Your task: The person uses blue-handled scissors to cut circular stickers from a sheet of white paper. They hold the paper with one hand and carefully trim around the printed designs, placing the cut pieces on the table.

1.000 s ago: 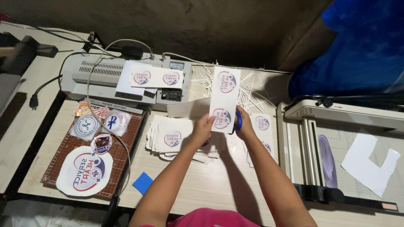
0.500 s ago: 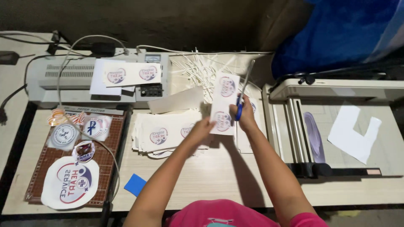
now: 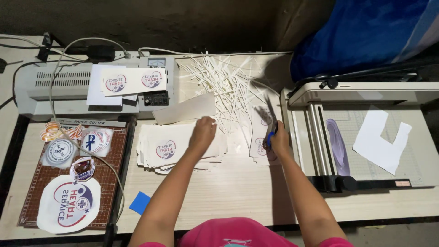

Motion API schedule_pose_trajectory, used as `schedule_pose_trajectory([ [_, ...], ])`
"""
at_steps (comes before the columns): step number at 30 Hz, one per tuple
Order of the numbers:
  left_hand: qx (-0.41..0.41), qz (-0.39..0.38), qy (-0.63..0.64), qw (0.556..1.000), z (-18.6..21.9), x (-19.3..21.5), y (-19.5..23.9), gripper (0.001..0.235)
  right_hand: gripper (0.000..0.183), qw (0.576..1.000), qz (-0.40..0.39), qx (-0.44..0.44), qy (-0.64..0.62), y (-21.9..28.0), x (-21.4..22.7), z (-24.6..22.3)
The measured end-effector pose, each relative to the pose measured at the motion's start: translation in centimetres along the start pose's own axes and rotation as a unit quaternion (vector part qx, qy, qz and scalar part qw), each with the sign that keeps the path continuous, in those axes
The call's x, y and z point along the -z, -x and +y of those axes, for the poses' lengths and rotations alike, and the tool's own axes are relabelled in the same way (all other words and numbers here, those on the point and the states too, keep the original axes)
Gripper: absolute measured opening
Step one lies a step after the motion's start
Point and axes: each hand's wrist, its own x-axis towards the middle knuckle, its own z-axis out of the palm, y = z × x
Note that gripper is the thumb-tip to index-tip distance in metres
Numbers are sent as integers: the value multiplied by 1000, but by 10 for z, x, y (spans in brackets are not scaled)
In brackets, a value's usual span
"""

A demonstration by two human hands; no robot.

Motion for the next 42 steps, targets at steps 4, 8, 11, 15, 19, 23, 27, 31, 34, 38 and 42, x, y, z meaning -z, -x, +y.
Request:
schedule_pose_trajectory([
  [4, -5, 38, -30, 999, -12, 17, -12, 23, 59, 999, 12, 29, 40, 10, 5, -25],
  [8, 45, 32, -55, 997, -1, 52, -21, 37, 67, 990, 28, 40, 130, 14, -2, -26],
  [11, 83, 28, -72, 994, -10, 63, -31, 48, 65, 982, 43, 47, 178, 15, -12, -15],
  [15, 93, 58, -97, 989, -47, 47, -36, 57, 64, 972, 73, 75, 211, 21, -20, -4],
  [19, 100, 64, -107, 987, -49, 48, -25, 56, 69, 967, 88, 94, 220, 21, -20, -9],
  [23, 156, 36, -89, 983, -43, 52, -18, 42, 68, 975, 62, 95, 194, 19, -21, -3],
  [27, 103, 112, -85, 985, -64, 34, -14, 22, 73, 985, 11, 68, 161, 14, -11, -10],
  [31, 40, 206, -30, 977, -69, 21, -9, 14, 70, 993, -20, 36, 110, 8, 0, -14],
  [34, -30, 266, 67, 961, -48, 31, 4, 12, 55, 995, -28, 32, 85, 9, -1, -21],
  [38, -92, 291, 104, 947, -20, 44, 26, 14, 58, 989, -91, -63, -103, 16, -22, -49],
  [42, -110, 285, 121, 944, -18, 45, 42, 16, 67, 853, -218, -224, -417, 30, -43, -94],
])
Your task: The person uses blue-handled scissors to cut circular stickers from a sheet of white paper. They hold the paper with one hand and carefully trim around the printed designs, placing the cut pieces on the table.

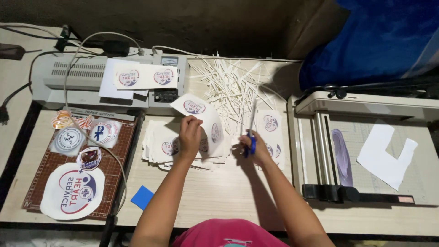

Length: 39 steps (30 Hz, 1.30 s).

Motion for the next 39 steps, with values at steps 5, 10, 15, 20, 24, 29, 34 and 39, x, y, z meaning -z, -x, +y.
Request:
schedule_pose_trajectory([
  [5, 7, 31, 20, 999, -3, 8, 12, 15, 68, 991, -53, -34, -118, -10, -47, 14],
  [10, -28, 61, -58, 996, 1, 32, 19, 19, 68, 994, -41, 44, -94, -46, -60, 31],
  [15, -127, 14, -212, 969, -30, 46, 61, 21, 61, 966, 20, 215, 141, -55, -66, 17],
  [20, -123, -86, -229, 962, -42, 59, 84, 18, 58, 930, 1, 265, 257, -41, -82, -3],
  [24, -89, -182, -191, 960, -36, 58, 74, 34, 56, 947, -34, 209, 242, -39, -98, -4],
  [29, -71, -214, -152, 962, -32, 35, 64, 54, 64, 988, -59, 120, 82, -58, -94, 12],
  [34, -66, -211, -162, 962, -57, 13, 77, 48, 68, 994, -80, 75, -1, -51, -72, 10],
  [39, -45, -161, -160, 973, -92, -2, 92, 27, 69, 971, 5, 166, 170, -41, -59, 25],
])
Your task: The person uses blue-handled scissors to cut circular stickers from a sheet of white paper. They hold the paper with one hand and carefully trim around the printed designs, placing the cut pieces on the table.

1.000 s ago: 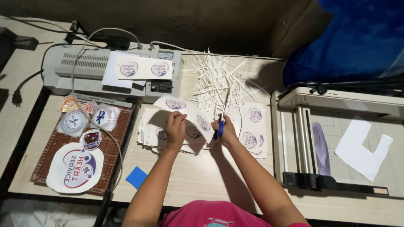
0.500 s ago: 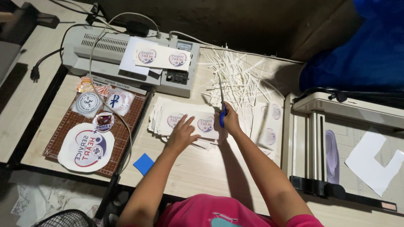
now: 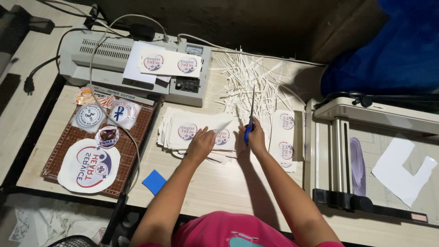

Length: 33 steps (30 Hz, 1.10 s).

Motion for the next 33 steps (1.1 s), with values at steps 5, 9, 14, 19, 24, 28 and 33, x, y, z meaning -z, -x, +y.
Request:
schedule_pose_trajectory([
  [5, -16, -12, -43, 999, 24, 13, -3, 23, 68, 993, -43, -70, -88, 11, -9, -28],
  [9, -64, -23, -107, 992, 46, 22, -1, 27, 60, 987, -87, -98, -91, 0, -15, -7],
  [14, -91, -28, -71, 993, 78, 36, 6, 35, 54, 993, -23, 53, 99, -10, -9, 31],
  [19, -42, -73, 76, 994, 98, 21, 1, 37, 56, 994, -11, 100, 50, -6, 18, -26],
  [24, 370, -167, 569, 715, 94, 22, -44, 49, 63, 992, -34, 88, -84, 7, 58, -89],
  [28, 377, -89, 643, 661, 81, 18, -79, 50, 64, 990, -18, 88, -111, 23, 78, -126],
  [33, 362, -49, 538, 760, 63, 22, -109, 56, 83, 986, -106, 66, -112, 35, 100, -97],
])
